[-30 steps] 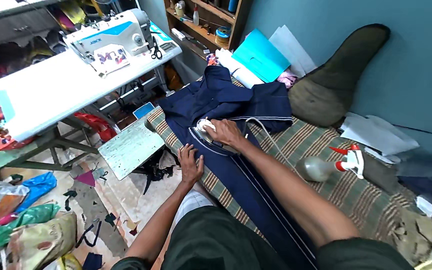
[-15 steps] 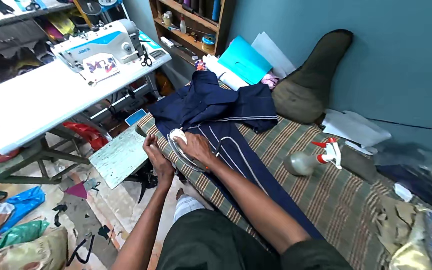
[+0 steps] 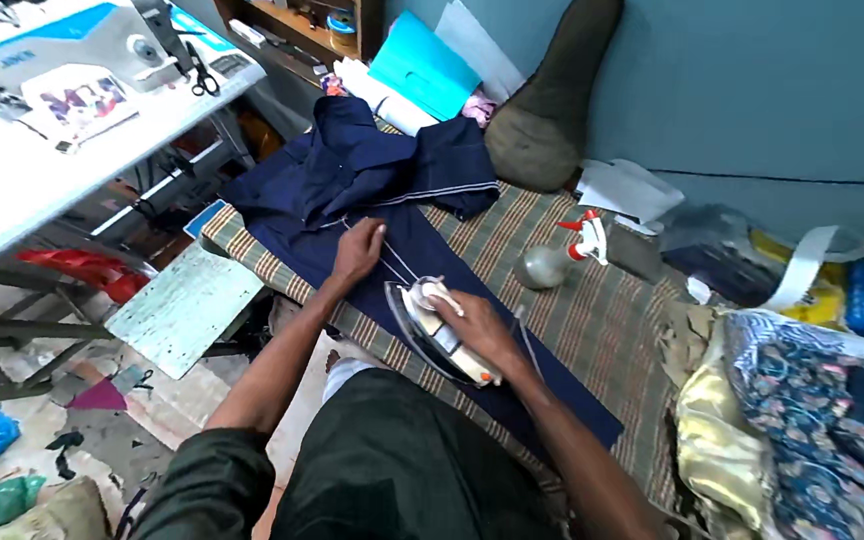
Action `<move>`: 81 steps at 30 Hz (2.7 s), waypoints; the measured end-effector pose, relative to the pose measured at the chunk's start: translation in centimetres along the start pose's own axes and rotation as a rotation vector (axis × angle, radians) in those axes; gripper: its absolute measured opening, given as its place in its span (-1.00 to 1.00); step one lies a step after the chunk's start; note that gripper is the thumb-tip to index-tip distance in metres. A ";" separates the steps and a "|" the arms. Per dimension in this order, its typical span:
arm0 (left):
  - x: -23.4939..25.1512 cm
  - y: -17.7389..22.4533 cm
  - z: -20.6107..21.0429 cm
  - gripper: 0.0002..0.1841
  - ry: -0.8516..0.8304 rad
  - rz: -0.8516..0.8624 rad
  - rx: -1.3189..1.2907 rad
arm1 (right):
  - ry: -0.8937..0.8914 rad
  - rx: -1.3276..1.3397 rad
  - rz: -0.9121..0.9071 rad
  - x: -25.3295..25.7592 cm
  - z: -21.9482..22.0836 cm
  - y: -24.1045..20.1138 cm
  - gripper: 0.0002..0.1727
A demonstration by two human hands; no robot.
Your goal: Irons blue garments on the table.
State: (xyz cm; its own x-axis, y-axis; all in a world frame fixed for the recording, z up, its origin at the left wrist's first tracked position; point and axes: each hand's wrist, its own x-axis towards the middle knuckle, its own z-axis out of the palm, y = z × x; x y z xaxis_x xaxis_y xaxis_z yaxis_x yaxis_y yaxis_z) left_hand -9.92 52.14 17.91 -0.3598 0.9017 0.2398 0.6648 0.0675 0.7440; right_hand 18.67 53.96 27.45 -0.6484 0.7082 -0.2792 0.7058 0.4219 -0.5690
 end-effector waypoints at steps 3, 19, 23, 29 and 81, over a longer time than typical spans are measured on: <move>0.4 -3.0 3.5 -0.43 -0.271 0.143 0.368 | -0.033 -0.026 0.044 -3.5 -1.1 6.6 -0.38; 4.4 -4.3 4.8 -0.21 -0.350 0.104 0.571 | 0.170 -0.036 0.001 -9.9 -2.4 12.6 -0.37; 4.4 -4.0 4.8 -0.21 -0.383 0.077 0.585 | 0.187 -0.078 -0.017 -4.3 -0.2 7.5 -0.45; 5.2 -4.1 3.8 -0.25 -0.414 0.028 0.356 | -0.061 -0.104 -0.023 4.9 1.7 -0.3 -0.30; 6.0 -3.9 5.0 -0.33 -0.293 0.040 0.581 | 0.416 -0.146 -0.096 2.8 2.0 2.5 -0.41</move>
State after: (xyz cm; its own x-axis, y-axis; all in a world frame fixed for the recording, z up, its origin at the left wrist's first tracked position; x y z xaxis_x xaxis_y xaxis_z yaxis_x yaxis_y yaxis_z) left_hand -11.41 59.42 13.30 -0.1890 0.9818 0.0189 0.9492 0.1777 0.2598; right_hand 18.04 55.84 23.69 -0.5642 0.8167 0.1212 0.7005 0.5512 -0.4533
